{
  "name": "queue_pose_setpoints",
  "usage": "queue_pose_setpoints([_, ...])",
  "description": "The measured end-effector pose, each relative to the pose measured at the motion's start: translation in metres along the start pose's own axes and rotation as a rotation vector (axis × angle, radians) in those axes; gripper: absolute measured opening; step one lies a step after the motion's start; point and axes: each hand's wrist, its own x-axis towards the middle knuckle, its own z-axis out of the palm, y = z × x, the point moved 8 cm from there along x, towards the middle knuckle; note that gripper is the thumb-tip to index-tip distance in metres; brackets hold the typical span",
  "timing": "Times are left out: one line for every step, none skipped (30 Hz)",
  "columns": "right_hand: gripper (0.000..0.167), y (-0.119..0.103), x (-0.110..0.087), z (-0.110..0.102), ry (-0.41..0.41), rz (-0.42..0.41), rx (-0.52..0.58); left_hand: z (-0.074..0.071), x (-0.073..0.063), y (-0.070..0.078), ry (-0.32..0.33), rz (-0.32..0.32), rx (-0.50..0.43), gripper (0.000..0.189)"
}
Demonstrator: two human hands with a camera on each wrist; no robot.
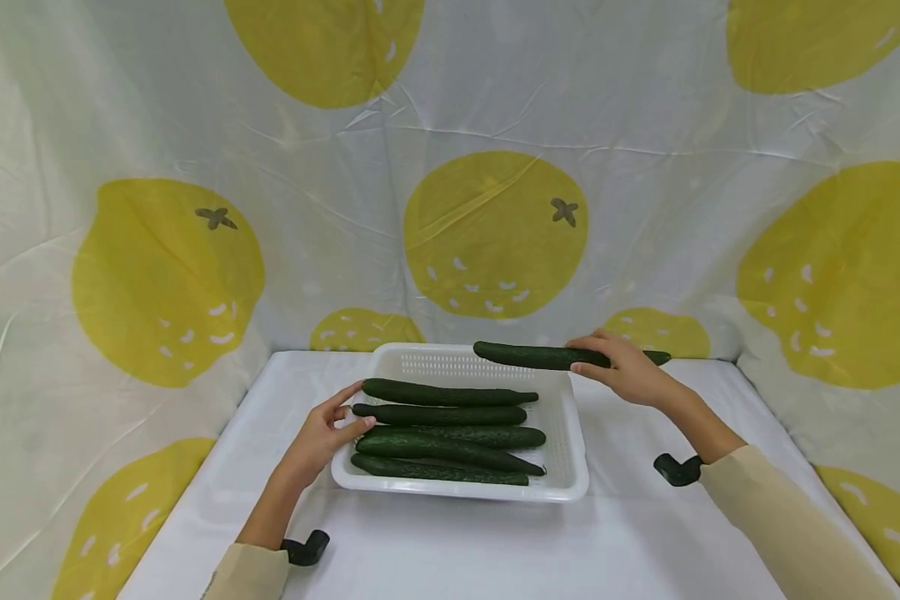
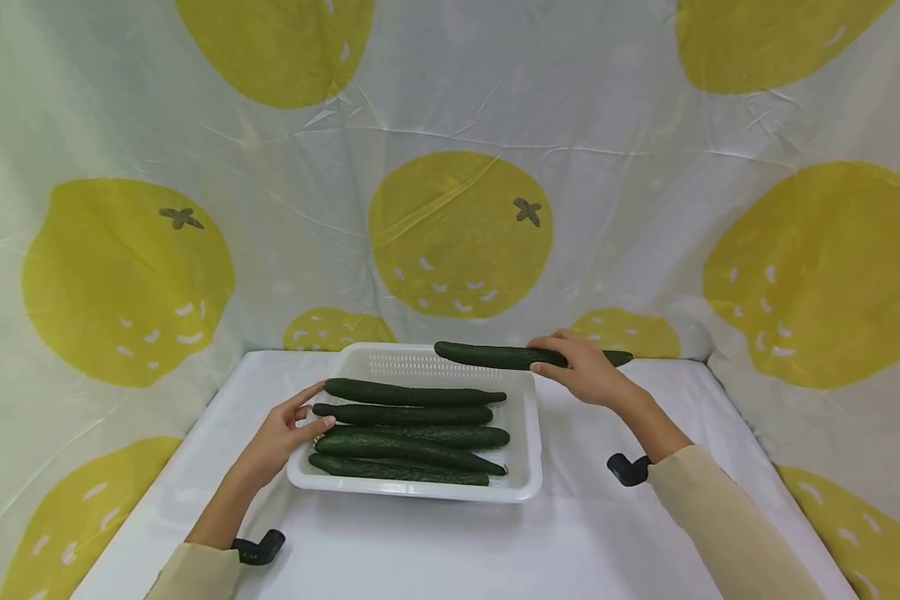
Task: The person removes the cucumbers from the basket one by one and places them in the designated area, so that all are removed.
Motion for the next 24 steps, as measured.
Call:
queue_pose_setpoints([0.044,0.003,-0.004,-0.003,0.006,0.002,-0.005,0.0,0.0,0.0,0.0,-0.001,0.001,0.077])
queue_pose_setpoints([0.044,0.007,-0.008,-0.006,0.014,0.004,-0.009,0.0,0.0,-0.001,0.0,-0.002,0.001,0.077])
queue_pose_setpoints([0.044,0.01,-0.011,-0.009,0.021,0.012,-0.012,0.0,0.0,-0.001,-0.001,-0.003,-0.001,0.077])
queue_pose_setpoints([0.044,0.014,-0.016,-0.012,0.025,0.023,-0.013,0.001,0.001,-0.001,-0.001,-0.004,-0.003,0.077])
queue_pose_setpoints([0.044,0.018,-0.02,-0.014,0.027,0.036,-0.014,0.001,0.001,-0.001,-0.002,-0.005,-0.004,0.077])
queue_pose_setpoints([0.045,0.023,-0.024,-0.017,0.028,0.048,-0.013,0.001,0.0,-0.001,-0.001,-0.007,-0.003,0.077])
queue_pose_setpoints([0.046,0.027,-0.028,-0.019,0.027,0.062,-0.013,0.0,0.0,-0.002,0.0,-0.01,-0.003,0.077])
queue_pose_setpoints([0.047,0.032,-0.033,-0.021,0.028,0.078,-0.016,0.0,0.0,-0.002,0.002,-0.012,-0.002,0.077])
queue_pose_setpoints([0.048,0.038,-0.037,-0.023,0.029,0.095,-0.02,0.0,0.0,-0.002,0.004,-0.015,-0.003,0.077])
queue_pose_setpoints([0.049,0.043,-0.041,-0.025,0.032,0.108,-0.024,0.0,0.0,-0.002,0.006,-0.017,-0.004,0.077])
queue_pose_setpoints([0.05,0.049,-0.045,-0.027,0.035,0.119,-0.026,0.0,-0.001,-0.002,0.009,-0.02,-0.002,0.077])
queue_pose_setpoints([0.051,0.054,-0.048,-0.029,0.04,0.127,-0.029,0.0,-0.001,-0.002,0.008,-0.019,-0.004,0.077])
queue_pose_setpoints([0.052,0.059,-0.052,-0.03,0.044,0.137,-0.033,0.0,-0.001,-0.003,0.007,-0.02,-0.007,0.077])
queue_pose_setpoints([0.052,0.064,-0.056,-0.032,0.049,0.145,-0.033,0.0,-0.001,-0.003,0.006,-0.02,-0.007,0.077])
queue_pose_setpoints([0.053,0.068,-0.06,-0.034,0.052,0.154,-0.029,0.0,-0.002,-0.003,0.006,-0.02,-0.01,0.077])
queue_pose_setpoints([0.053,0.072,-0.064,-0.035,0.054,0.161,-0.028,0.0,-0.002,-0.002,0.006,-0.018,-0.009,0.076])
queue_pose_setpoints([0.053,0.075,-0.067,-0.036,0.052,0.17,-0.027,0.0,-0.002,-0.002,0.006,-0.018,-0.009,0.076])
queue_pose_setpoints([0.054,0.079,-0.071,-0.037,0.053,0.177,-0.029,-0.001,-0.002,-0.002,0.003,-0.016,-0.01,0.076])
queue_pose_setpoints([0.053,0.083,-0.074,-0.038,0.053,0.185,-0.032,-0.001,-0.002,-0.002,0.005,-0.018,-0.01,0.076])
queue_pose_setpoints([0.053,0.087,-0.077,-0.038,0.053,0.19,-0.038,-0.001,-0.002,-0.002,0.005,-0.02,-0.006,0.076])
queue_pose_setpoints([0.052,0.091,-0.08,-0.039,0.051,0.196,-0.045,-0.001,-0.001,-0.002,0.004,-0.022,-0.007,0.076])
queue_pose_setpoints([0.052,0.095,-0.083,-0.038,0.05,0.196,-0.054,-0.001,-0.001,-0.003,0.002,-0.024,-0.005,0.077])
queue_pose_setpoints([0.051,0.098,-0.085,-0.038,0.049,0.191,-0.06,0.0,-0.001,-0.003,0.0,-0.029,-0.004,0.078])
queue_pose_setpoints([0.05,0.103,-0.087,-0.037,0.048,0.191,-0.065,0.0,0.0,-0.004,0.0,-0.033,-0.004,0.078])
